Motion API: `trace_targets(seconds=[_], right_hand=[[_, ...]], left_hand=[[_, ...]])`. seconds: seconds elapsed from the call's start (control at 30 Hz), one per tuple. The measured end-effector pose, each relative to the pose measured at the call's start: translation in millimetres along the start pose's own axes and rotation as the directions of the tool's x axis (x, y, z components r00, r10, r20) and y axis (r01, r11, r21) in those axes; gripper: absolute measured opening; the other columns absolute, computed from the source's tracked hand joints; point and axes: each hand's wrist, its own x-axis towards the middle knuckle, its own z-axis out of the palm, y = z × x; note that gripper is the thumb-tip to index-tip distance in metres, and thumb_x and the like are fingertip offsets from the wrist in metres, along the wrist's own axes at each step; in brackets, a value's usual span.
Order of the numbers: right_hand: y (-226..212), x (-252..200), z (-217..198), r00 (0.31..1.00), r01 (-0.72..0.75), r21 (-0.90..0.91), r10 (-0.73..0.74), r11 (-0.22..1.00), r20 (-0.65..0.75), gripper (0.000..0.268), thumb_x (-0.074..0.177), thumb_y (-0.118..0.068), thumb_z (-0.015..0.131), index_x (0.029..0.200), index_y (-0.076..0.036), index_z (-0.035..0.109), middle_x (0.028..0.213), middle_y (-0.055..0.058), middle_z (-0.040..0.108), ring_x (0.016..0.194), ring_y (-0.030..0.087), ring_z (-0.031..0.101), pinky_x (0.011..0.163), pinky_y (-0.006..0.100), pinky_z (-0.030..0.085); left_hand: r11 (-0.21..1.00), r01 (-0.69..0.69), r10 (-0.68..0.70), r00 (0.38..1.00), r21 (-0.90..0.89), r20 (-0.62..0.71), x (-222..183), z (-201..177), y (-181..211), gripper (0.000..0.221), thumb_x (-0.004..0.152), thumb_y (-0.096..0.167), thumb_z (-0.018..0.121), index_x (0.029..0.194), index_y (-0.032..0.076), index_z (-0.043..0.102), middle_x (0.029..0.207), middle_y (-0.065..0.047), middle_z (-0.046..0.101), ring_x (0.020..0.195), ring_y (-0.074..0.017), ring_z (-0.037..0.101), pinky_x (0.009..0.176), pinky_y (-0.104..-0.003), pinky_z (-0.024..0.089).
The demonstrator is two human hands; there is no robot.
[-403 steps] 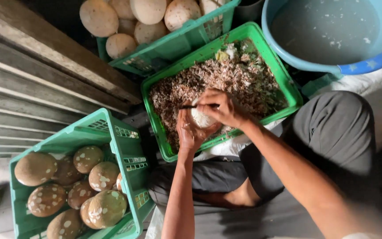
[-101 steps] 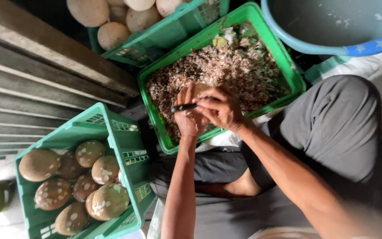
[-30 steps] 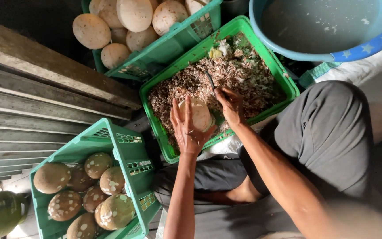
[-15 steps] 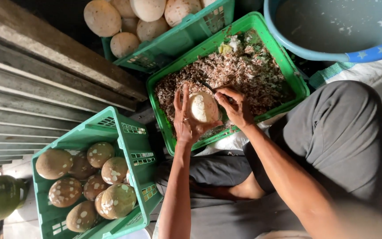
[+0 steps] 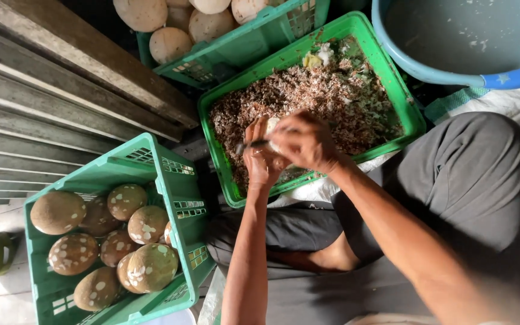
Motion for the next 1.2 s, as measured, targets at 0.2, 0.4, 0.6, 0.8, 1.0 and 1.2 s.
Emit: trace_targets(seconds=[0.2, 0.4, 0.6, 0.8, 1.0, 1.2], right_hand=[[34, 7, 2, 0.975, -0.213, 0.353, 0.221, 0.911, 0.016, 0.011, 0.099, -0.014, 0.066, 0.091, -0.012, 0.073, 0.096, 0.009, 0.066, 0.093, 0.027, 0.064, 0.083, 0.037, 0.053], [11, 2, -25, 0.79, -0.545, 0.437, 0.612, 0.715, -0.016, 0.015, 0.101, -0.016, 0.069, 0.105, -0.002, 0.071, 0.094, 0.018, 0.07, 0.089, 0.028, 0.069, 0.079, 0.039, 0.056], [23, -4, -2, 0.625, -0.509, 0.649, 0.761, 0.565, -0.172, 0.007, 0.1, -0.007, 0.07, 0.101, -0.001, 0.071, 0.089, 0.006, 0.066, 0.085, 0.013, 0.06, 0.08, 0.031, 0.053], [17, -2, 3, 0.6, -0.507, 0.656, 0.776, 0.559, -0.197, 0.004, 0.097, -0.003, 0.073, 0.098, 0.0, 0.072, 0.086, 0.008, 0.068, 0.083, 0.013, 0.062, 0.074, 0.03, 0.054], [10, 5, -8, 0.567, -0.514, 0.686, 0.804, 0.516, -0.18, 0.006, 0.099, -0.009, 0.071, 0.103, -0.005, 0.073, 0.092, 0.008, 0.069, 0.086, 0.014, 0.061, 0.078, 0.032, 0.054], [4, 1, -5, 0.579, -0.543, 0.66, 0.801, 0.52, -0.154, 0.008, 0.097, -0.009, 0.075, 0.099, -0.001, 0.073, 0.086, 0.01, 0.069, 0.082, 0.015, 0.063, 0.075, 0.033, 0.056]], left_hand=[[0.988, 0.132, -0.132, 0.991, -0.086, 0.002, 8, 6, 9, 0.111, 0.049, 0.054, 0.096, 0.14, 0.011, 0.052, 0.126, -0.013, 0.06, 0.118, -0.0364, 0.063, 0.104, -0.056, 0.051], [0.995, 0.018, 0.006, 0.971, -0.099, 0.238, 22, -42, 34, 0.117, 0.052, 0.054, 0.096, 0.15, 0.013, 0.045, 0.14, -0.022, 0.052, 0.125, -0.0456, 0.056, 0.106, -0.063, 0.045], [0.998, 0.055, -0.058, 0.928, 0.019, 0.368, 22, -70, 50, 0.113, 0.055, 0.042, 0.091, 0.155, 0.022, 0.041, 0.151, -0.029, 0.04, 0.131, -0.0578, 0.046, 0.106, -0.066, 0.041], [0.993, 0.049, -0.059, 0.994, 0.106, 0.087, 14, -39, 51, 0.114, 0.044, 0.057, 0.098, 0.142, 0.015, 0.055, 0.142, -0.027, 0.05, 0.121, -0.052, 0.059, 0.1, -0.059, 0.052], [0.994, -0.024, 0.017, 0.997, 0.111, 0.069, 10, -40, 37, 0.116, 0.042, 0.056, 0.098, 0.143, 0.017, 0.055, 0.143, -0.026, 0.05, 0.124, -0.0493, 0.058, 0.101, -0.056, 0.052], [0.998, 0.064, -0.063, 0.994, -0.011, 0.094, 13, -43, 60, 0.089, 0.075, 0.055, 0.082, 0.145, 0.009, 0.053, 0.137, -0.039, 0.049, 0.124, -0.0576, 0.054, 0.104, -0.065, 0.046]])
